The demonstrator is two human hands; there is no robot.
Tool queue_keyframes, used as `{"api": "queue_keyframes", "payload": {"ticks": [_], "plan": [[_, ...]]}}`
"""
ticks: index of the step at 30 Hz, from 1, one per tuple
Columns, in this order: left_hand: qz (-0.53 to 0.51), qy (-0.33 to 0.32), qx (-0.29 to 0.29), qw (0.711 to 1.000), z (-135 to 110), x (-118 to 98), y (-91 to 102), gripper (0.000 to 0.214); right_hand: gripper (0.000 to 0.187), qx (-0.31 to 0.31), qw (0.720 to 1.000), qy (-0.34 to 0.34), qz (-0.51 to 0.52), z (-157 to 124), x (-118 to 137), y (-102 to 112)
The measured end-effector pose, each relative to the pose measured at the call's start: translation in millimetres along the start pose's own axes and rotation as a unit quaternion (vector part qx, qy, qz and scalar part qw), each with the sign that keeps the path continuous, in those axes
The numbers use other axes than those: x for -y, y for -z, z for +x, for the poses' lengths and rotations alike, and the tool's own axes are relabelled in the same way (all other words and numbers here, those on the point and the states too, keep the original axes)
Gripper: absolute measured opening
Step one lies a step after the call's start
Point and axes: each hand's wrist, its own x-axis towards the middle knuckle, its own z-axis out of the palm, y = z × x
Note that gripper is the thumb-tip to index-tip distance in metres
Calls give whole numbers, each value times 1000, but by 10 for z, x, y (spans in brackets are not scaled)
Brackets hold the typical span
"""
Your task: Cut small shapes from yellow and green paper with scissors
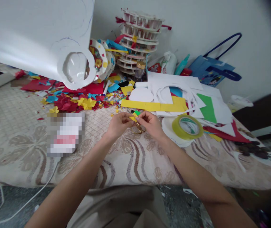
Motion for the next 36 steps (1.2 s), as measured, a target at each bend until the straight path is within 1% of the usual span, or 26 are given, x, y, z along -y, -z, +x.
{"api": "queue_keyframes", "payload": {"ticks": [9,16,21,25,27,30,32,34,36], "plan": [[21,2,10,1000,17,32,13,28,25,1,1000,-15,0,1,-57,-10],[52,-3,2,999,9,18,0,29,24,-2,1000,-19,2,6,-70,-19],[46,-8,-4,999,13,39,-6,34,24,-2,1000,-17,0,-1,-82,-34],[51,-6,-14,999,27,73,1,34,25,-2,1000,-21,17,-6,-88,-50],[54,-3,-13,998,26,71,5,35,27,-5,998,-36,49,-4,-80,-46],[46,-1,-9,999,15,49,5,39,32,9,991,-83,101,1,-50,-27],[49,-5,-4,999,5,33,1,40,34,36,989,-105,98,0,-28,-21],[60,-9,2,998,0,24,0,41,35,54,990,-104,79,-6,-13,-30],[66,-11,4,998,1,25,4,41,36,48,993,-84,66,-14,-7,-49]]}}
